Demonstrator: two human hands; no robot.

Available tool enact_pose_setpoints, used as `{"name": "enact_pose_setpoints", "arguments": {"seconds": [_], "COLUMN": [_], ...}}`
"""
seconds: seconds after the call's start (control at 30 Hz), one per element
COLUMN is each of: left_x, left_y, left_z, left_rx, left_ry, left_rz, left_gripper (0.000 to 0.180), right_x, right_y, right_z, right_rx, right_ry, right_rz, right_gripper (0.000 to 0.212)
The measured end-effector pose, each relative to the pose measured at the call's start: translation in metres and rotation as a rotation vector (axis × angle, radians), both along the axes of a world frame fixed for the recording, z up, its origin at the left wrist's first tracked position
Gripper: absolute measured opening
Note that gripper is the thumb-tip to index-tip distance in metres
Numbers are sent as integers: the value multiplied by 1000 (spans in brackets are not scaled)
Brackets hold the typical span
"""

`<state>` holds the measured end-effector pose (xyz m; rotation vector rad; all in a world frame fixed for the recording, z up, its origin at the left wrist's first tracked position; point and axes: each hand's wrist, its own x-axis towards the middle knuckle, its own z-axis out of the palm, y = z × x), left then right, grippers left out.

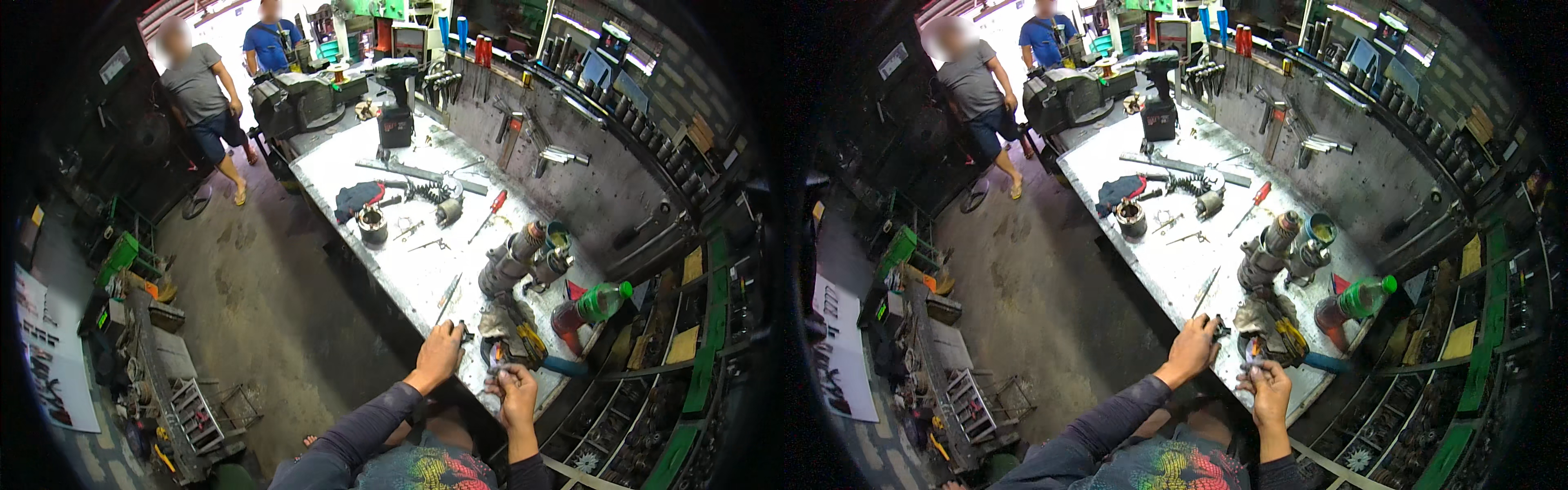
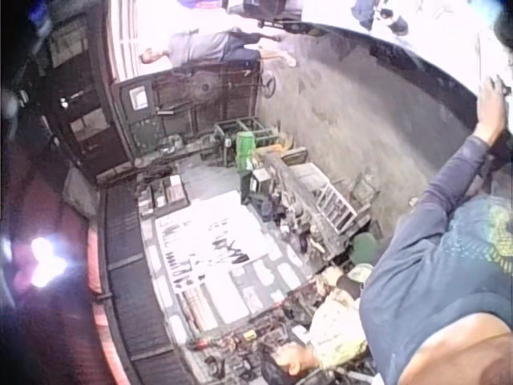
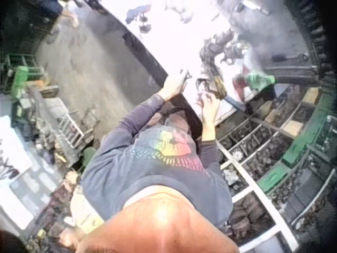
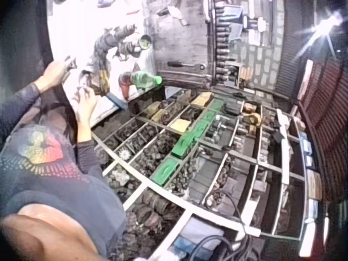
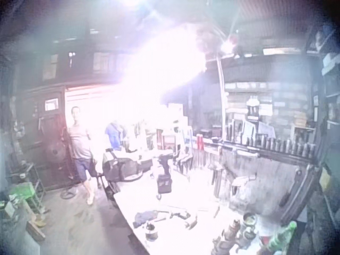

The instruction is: The person holds a small metal part against a rotating grinding wheel to smooth or shape its edges. They repeatedly adjust the part's orientation and pause to inspect it. The person briefly walks to a workbench, picks up a small box, and returns to continue grinding.

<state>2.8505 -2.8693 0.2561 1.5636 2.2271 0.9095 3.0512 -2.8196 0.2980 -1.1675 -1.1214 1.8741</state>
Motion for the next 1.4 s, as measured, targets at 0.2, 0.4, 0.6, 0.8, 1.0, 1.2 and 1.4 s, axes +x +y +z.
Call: {"name": "enact_pose_setpoints", "arguments": {"seconds": [0.2, 0.4, 0.6, 0.8, 1.0, 1.2, 1.4], "left_x": [-18, -75, -190, -308, -416, -567, -688], "left_y": [3, -16, -107, -210, -268, -267, -209], "left_z": [-6, 15, 23, 13, 55, 62, 103], "left_rx": [101, 246, 303, 507, 578, 412, 278], "left_ry": [-112, -464, -1239, -1452, -1503, -1740, -1291], "left_rz": [-45, 49, 194, 333, 486, 485, 146], "left_gripper": [62, 82, 58, 76, 71, 29, 16], "right_x": [-45, -127, -245, -413, -564, -672, -773], "right_y": [-8, 42, 41, -37, -110, -113, -68], "right_z": [-1, 27, 52, 39, 49, 60, 69], "right_rx": [38, 206, 361, 194, 358, 476, 157], "right_ry": [-55, -140, -203, 16, 58, 66, 164], "right_rz": [40, 109, 511, 820, 914, 904, 740], "right_gripper": [10, 15, 19, 21, 18, 14, 20]}}
